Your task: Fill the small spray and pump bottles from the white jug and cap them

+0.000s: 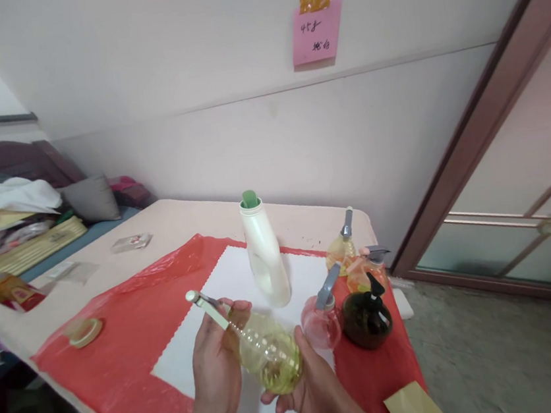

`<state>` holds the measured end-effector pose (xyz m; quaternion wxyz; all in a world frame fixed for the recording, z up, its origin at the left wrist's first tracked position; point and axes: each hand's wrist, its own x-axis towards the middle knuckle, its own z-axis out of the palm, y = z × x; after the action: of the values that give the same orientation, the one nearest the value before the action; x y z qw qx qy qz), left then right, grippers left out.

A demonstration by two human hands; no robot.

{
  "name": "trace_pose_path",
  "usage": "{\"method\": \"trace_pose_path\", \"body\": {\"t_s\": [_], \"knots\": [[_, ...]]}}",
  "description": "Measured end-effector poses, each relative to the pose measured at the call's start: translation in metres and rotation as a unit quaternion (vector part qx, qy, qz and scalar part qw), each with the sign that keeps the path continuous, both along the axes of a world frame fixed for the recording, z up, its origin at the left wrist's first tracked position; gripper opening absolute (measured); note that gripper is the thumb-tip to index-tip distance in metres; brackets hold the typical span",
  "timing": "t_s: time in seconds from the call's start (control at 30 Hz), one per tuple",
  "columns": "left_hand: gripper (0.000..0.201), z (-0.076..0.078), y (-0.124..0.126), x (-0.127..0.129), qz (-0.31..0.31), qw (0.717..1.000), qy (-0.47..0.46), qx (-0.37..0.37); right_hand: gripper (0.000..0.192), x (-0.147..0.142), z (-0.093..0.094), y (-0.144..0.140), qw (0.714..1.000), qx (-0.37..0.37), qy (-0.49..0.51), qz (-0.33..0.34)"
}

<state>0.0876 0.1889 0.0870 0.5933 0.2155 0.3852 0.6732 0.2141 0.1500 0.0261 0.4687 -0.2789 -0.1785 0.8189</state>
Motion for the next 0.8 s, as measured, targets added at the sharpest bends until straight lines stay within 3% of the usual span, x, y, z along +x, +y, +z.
{"method": "trace_pose_path", "body": {"t_s": [0.07,0.2,0.3,0.37,0.43,0.53,0.67,0.8], "knots": [[0.025,0.001,-0.001,0.002,0.015,1.0,0.002,0.014,0.078,0.0,0.003,-0.004,1.0,-0.005,0.011,-0.001],[0.023,0.001,0.0,0.001,0.077,0.997,0.001,0.028,0.102,0.001,0.003,-0.007,0.993,0.052,-0.058,-0.09],[0.023,0.001,0.0,-0.001,0.049,0.999,0.009,0.021,0.085,0.0,-0.004,-0.005,0.997,0.013,-0.066,-0.028],[0.022,0.001,-0.001,-0.003,0.041,0.999,0.012,0.027,0.089,-0.001,-0.005,-0.004,0.999,-0.005,-0.036,0.0],[0.021,0.0,-0.001,-0.003,0.059,0.998,0.009,0.038,0.082,0.0,-0.003,-0.005,0.999,0.018,-0.018,-0.03],[0.024,-0.001,0.0,-0.003,0.067,0.997,0.01,0.031,0.094,0.003,0.002,-0.006,0.994,0.064,-0.049,-0.078],[0.033,0.001,0.001,-0.003,0.054,0.998,0.037,-0.004,0.061,0.005,0.005,-0.008,0.99,0.089,-0.086,-0.068],[0.034,-0.001,0.004,-0.004,0.059,0.996,0.063,-0.018,0.059,0.001,0.003,-0.008,0.991,0.047,-0.112,-0.056]]}}
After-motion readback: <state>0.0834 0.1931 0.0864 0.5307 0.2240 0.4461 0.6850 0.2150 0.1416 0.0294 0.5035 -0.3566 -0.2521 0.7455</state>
